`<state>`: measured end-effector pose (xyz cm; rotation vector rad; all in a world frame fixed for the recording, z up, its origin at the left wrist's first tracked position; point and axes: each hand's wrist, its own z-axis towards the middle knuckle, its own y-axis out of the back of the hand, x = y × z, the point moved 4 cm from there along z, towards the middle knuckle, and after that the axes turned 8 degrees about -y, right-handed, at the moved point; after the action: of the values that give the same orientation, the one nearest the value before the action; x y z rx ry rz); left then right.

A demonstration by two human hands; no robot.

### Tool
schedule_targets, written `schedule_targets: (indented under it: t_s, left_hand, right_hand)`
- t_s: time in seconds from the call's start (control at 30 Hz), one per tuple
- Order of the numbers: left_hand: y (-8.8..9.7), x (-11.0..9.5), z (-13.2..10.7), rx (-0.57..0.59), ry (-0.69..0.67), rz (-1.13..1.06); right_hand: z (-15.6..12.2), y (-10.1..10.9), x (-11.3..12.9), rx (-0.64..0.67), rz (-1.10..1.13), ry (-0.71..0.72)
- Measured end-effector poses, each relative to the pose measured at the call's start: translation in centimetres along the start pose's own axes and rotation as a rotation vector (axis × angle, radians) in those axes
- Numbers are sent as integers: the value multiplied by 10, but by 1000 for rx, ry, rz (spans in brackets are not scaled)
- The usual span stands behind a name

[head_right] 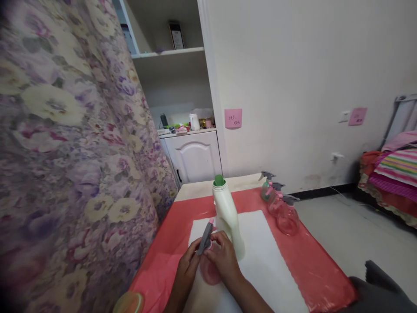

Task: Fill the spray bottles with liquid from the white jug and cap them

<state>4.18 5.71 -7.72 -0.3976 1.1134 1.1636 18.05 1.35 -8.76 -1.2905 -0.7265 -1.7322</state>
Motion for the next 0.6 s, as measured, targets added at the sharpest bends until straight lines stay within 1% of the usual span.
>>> schedule_targets:
  t_s: [0.13, 0.3, 0.4, 0.47, 0.6]
  left_hand:
    - [-2, -7, 2, 25, -8, 89]
    - [-7, -8, 7, -59, 51, 108]
    - [-9, -7, 9, -104, 34, 121]
    - [-9, -6, 11, -97, 17, 128]
    - [-8, -4, 11, -40, -11, 98]
  right_hand:
    - [-1, -3, -6, -56, 6, 0]
    - [-7, -8, -11, -123, 27, 15]
    - [-12, -9, -10, -151, 42, 32]
    - [-15, -8, -10, -144, 42, 52]
    - [-19, -6, -16, -90, 61, 65]
